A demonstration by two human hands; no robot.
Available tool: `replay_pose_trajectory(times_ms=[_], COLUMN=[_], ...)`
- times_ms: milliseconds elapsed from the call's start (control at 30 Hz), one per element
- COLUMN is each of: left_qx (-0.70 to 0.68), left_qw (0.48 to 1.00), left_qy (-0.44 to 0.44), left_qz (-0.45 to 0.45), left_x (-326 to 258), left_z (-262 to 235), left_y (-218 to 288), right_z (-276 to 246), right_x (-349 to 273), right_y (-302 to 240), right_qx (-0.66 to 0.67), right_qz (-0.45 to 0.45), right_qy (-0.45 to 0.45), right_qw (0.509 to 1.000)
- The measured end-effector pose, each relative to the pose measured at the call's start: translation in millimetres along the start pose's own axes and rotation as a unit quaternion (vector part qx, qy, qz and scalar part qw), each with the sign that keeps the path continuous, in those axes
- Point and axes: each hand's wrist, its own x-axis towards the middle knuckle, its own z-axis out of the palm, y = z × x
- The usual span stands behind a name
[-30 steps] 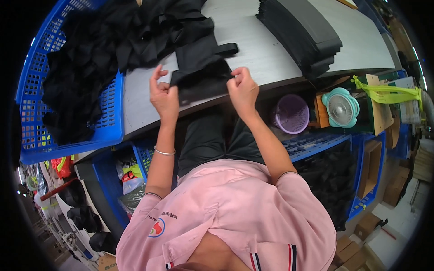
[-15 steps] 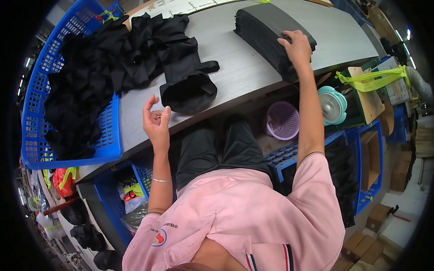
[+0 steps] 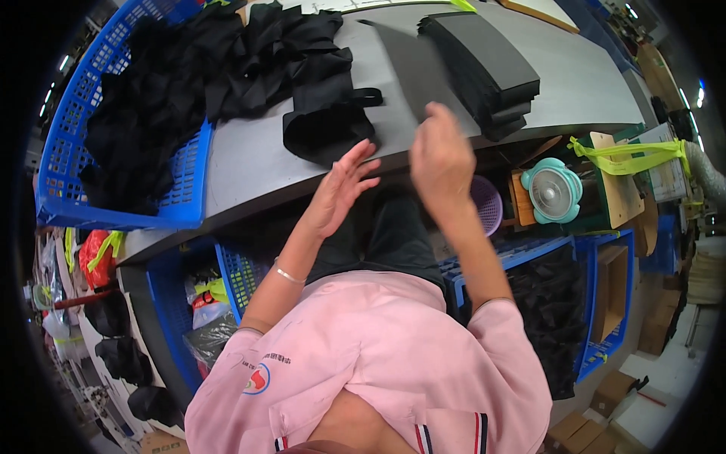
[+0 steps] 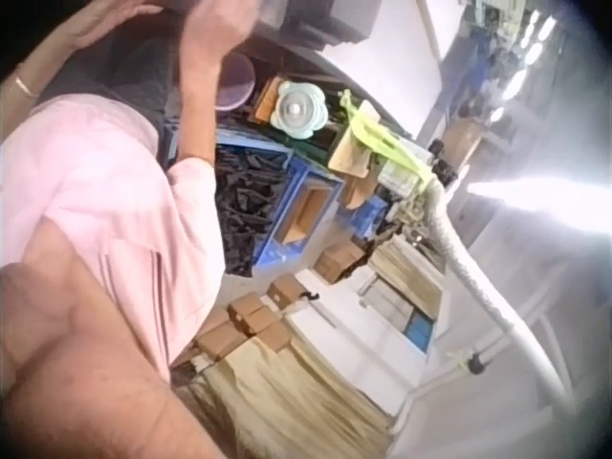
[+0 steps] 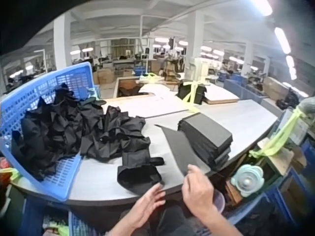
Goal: Manually inserting a rectangular stiffener into a black fabric pouch.
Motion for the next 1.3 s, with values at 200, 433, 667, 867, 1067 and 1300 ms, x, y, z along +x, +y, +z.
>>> replay_pose_trajectory(times_ms=[200,433,667,867,1067,1300], left_qx=[-0.107,-0.139,-0.244,-0.153,0.287,0.654], left_qw=[0.987,0.989,0.965,0.973,0.921,0.647], left_qy=[-0.042,-0.053,0.099,0.174,0.22,0.333], left_qz=[-0.109,0.017,0.008,0.004,0.146,0.207], left_x=[-8.2,-24.9,-39.1,-40.8,-40.8,4.6], left_z=[-17.0,-2.8,-8.5,-6.9,-0.5,-58.5], left_y=[-19.7,1.4,19.5,25.2,4.3,39.2], right_z=[-32.1,-42.3,-34.8,-21.5,-23.3,-13.5], right_x=[-67.0,-85.9,-93.6,-75.8,-94.7,-109.4], right_y=[-79.9,-72.6,-84.6,-84.0,-67.8,-40.4], right_qx=[0.424,0.543,0.406,0.144,0.475,0.401], right_qz=[0.196,0.254,0.26,0.048,0.358,0.312], right_qy=[-0.272,-0.342,-0.274,-0.096,-0.286,-0.328], right_qw=[0.841,0.724,0.832,0.984,0.751,0.797])
